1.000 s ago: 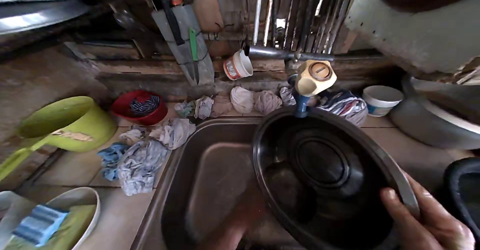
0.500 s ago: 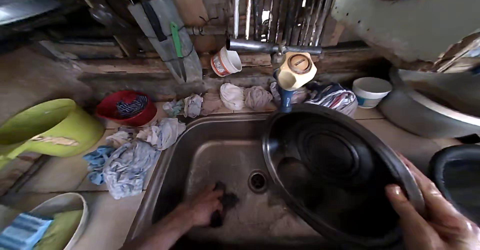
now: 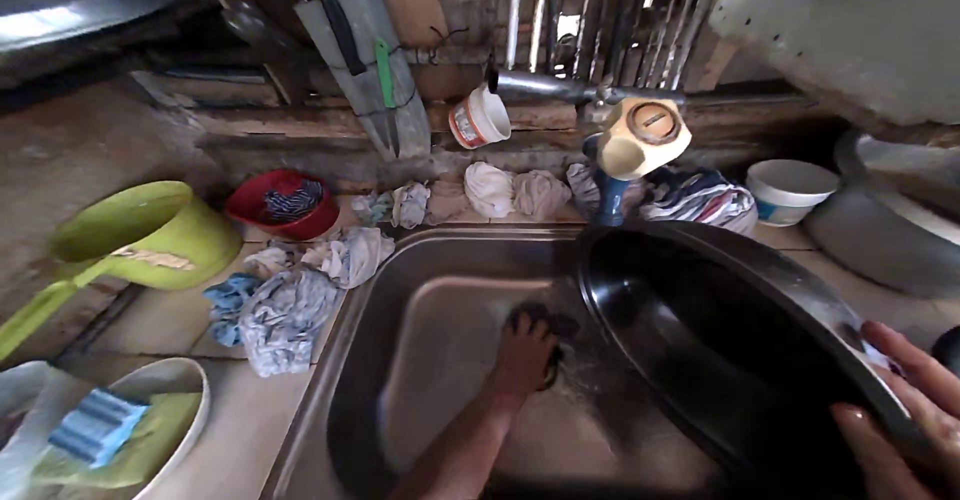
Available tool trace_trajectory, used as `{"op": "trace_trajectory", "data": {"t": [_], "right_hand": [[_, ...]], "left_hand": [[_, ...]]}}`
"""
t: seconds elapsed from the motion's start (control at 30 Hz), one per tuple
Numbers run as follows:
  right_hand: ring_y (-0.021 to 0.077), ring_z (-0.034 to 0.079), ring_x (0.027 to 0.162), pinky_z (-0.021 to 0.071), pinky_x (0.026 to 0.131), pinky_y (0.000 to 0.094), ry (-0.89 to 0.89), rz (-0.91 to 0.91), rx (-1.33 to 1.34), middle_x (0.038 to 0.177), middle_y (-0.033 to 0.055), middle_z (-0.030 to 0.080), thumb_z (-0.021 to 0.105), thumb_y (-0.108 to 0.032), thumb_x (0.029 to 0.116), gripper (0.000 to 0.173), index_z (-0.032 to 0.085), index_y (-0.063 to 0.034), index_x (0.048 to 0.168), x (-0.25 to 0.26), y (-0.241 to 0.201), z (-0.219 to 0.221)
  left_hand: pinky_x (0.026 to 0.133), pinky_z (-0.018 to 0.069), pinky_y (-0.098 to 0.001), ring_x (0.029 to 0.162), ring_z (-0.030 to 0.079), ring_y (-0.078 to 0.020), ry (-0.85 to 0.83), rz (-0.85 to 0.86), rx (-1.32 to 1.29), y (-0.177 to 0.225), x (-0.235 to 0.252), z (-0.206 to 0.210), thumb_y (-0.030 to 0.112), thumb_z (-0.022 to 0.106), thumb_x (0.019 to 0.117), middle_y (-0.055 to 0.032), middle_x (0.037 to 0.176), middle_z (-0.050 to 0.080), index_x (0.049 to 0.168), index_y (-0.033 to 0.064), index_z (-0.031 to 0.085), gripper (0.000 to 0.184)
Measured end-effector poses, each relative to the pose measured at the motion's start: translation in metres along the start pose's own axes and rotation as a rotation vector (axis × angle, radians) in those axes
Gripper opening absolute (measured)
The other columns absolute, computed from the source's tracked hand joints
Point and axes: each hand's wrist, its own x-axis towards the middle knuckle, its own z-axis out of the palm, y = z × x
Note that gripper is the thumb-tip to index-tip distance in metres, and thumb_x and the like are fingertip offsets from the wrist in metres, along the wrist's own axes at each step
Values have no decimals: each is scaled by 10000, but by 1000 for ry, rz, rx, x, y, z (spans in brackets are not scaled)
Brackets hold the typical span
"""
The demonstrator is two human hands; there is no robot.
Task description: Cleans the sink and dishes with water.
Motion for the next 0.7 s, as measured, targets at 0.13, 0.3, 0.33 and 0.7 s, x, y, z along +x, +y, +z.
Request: {"op": "trace_trajectory", "data": {"t": [0.13, 0.3, 0.33, 0.7], "right_hand": [[348, 417, 1450, 307, 1228, 367, 1, -8, 4, 1430, 342, 515, 534, -13, 995, 301, 664, 89, 1246, -2, -3, 12], [242, 485, 1402, 364, 1181, 283, 29, 181, 143, 1421, 366, 500, 524, -16, 999, 371, 560, 207, 1294, -4, 1, 30], [182, 504, 1377, 385, 1155, 253, 39, 279, 191, 1420, 356, 502, 519, -20, 1001, 400, 517, 226, 1317, -5, 4, 33], [-5, 558, 1155, 511, 962, 216, 46, 1102, 559, 1399, 96, 483, 481, -119, 1057, 546, 271, -47, 1556, -53, 55, 83]], "left_hand": [[1015, 383, -774, 1449, 292, -551, -118, -329, -33, -59, -48, -24, 75, 646, 936, -204, 1593, 378, 1465, 130, 533, 544], [1081, 404, -681, 1465, 288, -512, -291, -175, -116, -108, -113, -32, 185, 896, 739, -185, 1595, 374, 1407, 242, 606, 731], [1075, 426, -667, 1457, 319, -495, -262, -198, -157, -112, -121, -36, 225, 935, 697, -178, 1604, 355, 1446, 290, 569, 836], [1041, 482, -605, 1280, 565, -401, -356, -212, -113, -110, -160, -35, 58, 784, 785, -191, 1389, 588, 1251, 123, 702, 478]]}}
